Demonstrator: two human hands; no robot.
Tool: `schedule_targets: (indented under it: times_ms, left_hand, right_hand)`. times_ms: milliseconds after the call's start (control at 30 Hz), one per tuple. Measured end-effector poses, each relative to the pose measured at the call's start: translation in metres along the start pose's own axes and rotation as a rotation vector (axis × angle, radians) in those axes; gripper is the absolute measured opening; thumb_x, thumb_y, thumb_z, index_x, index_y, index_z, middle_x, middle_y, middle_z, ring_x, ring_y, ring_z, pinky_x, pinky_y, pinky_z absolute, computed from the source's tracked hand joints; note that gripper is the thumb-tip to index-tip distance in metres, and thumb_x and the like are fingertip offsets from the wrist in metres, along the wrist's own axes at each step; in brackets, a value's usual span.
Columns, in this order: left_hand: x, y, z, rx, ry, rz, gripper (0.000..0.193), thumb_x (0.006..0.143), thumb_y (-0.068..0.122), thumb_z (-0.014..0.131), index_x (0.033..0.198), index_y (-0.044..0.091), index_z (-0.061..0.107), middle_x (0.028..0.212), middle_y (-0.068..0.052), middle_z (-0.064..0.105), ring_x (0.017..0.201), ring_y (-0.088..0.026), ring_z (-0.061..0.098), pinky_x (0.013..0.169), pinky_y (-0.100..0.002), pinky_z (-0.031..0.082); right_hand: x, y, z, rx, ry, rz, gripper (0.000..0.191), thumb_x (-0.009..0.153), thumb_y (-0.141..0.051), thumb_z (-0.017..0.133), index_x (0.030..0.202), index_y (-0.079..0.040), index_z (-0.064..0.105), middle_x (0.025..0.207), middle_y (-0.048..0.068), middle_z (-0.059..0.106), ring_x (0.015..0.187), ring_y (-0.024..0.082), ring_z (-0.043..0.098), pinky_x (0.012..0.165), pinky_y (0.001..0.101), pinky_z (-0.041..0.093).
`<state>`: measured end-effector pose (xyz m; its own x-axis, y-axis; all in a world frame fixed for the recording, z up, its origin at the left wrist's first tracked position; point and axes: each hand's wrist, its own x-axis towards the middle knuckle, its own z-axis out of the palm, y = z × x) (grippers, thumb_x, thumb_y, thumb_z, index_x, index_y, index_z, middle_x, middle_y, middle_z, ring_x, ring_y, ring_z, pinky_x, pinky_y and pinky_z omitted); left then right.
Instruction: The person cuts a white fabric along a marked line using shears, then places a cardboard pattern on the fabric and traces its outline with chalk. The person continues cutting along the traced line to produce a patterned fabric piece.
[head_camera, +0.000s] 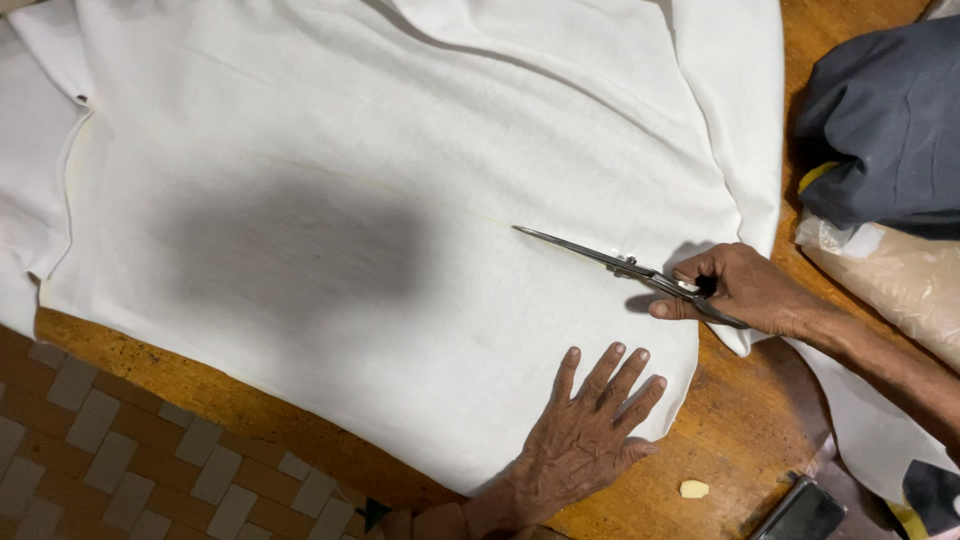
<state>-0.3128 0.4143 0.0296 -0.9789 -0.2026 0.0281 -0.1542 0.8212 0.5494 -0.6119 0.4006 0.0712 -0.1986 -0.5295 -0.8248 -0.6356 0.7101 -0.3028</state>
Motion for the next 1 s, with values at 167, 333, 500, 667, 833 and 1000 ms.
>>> schedule_targets:
  times_ms: [167, 333, 500, 667, 833, 1000]
  left_hand:
    - [0.001, 0.000, -0.001, -0.004, 0.006, -0.004, 0.071, 0.104, 0.061, 0.032, 0.160, 0.017, 0.036, 0.170, -0.017, 0.024, 0.160, -0.035, 0.011, 0.126, -0.066, 0.008]
    - [0.001, -0.001, -0.004, 0.040, 0.035, 0.007, 0.071, 0.104, 0.061, 0.033, 0.159, 0.017, 0.038, 0.169, -0.017, 0.027, 0.160, -0.037, 0.013, 0.127, -0.066, 0.009]
    - [0.001, -0.003, -0.008, 0.031, 0.030, 0.005, 0.072, 0.104, 0.061, 0.037, 0.160, 0.015, 0.038, 0.168, -0.018, 0.028, 0.160, -0.037, 0.016, 0.127, -0.067, 0.010]
    - [0.002, -0.005, -0.007, -0.023, 0.012, 0.016, 0.072, 0.103, 0.059, 0.041, 0.159, 0.014, 0.038, 0.169, -0.020, 0.027, 0.159, -0.038, 0.017, 0.126, -0.067, 0.011]
    - [0.002, -0.006, -0.006, -0.023, -0.001, 0.020, 0.071, 0.103, 0.058, 0.041, 0.159, 0.015, 0.038, 0.169, -0.019, 0.026, 0.159, -0.038, 0.016, 0.125, -0.067, 0.012]
    - [0.003, -0.008, -0.007, 0.013, 0.033, 0.018, 0.072, 0.103, 0.060, 0.040, 0.160, 0.017, 0.037, 0.170, -0.018, 0.027, 0.160, -0.038, 0.016, 0.126, -0.066, 0.013]
  right_hand:
    - [0.004, 0.002, 0.000, 0.075, -0.036, -0.024, 0.060, 0.064, -0.068, 0.082, 0.076, -0.010, 0.077, 0.047, 0.003, 0.051, 0.046, 0.020, 0.048, 0.046, 0.0401, 0.034]
    - [0.020, -0.006, 0.011, 0.082, -0.010, -0.093, 0.072, 0.057, -0.077, 0.074, 0.089, -0.013, 0.078, 0.057, 0.002, 0.063, 0.059, 0.020, 0.061, 0.051, 0.0422, 0.044]
    - [0.026, -0.017, 0.011, 0.001, 0.032, 0.084, 0.078, 0.052, -0.079, 0.080, 0.089, -0.011, 0.077, 0.054, 0.006, 0.055, 0.055, 0.024, 0.056, 0.051, 0.0440, 0.041]
    - [0.024, -0.024, 0.006, -0.002, 0.024, 0.083, 0.081, 0.052, -0.081, 0.079, 0.089, -0.009, 0.079, 0.055, 0.009, 0.055, 0.056, 0.027, 0.055, 0.053, 0.0456, 0.037]
    - [0.032, -0.046, 0.005, 0.032, -0.021, -0.006, 0.082, 0.053, -0.084, 0.069, 0.095, -0.015, 0.079, 0.059, 0.005, 0.065, 0.059, 0.024, 0.063, 0.052, 0.0466, 0.043]
    - [0.033, -0.072, 0.004, -0.004, 0.044, 0.017, 0.082, 0.054, -0.083, 0.073, 0.088, -0.009, 0.079, 0.054, 0.007, 0.057, 0.055, 0.024, 0.058, 0.051, 0.0446, 0.039]
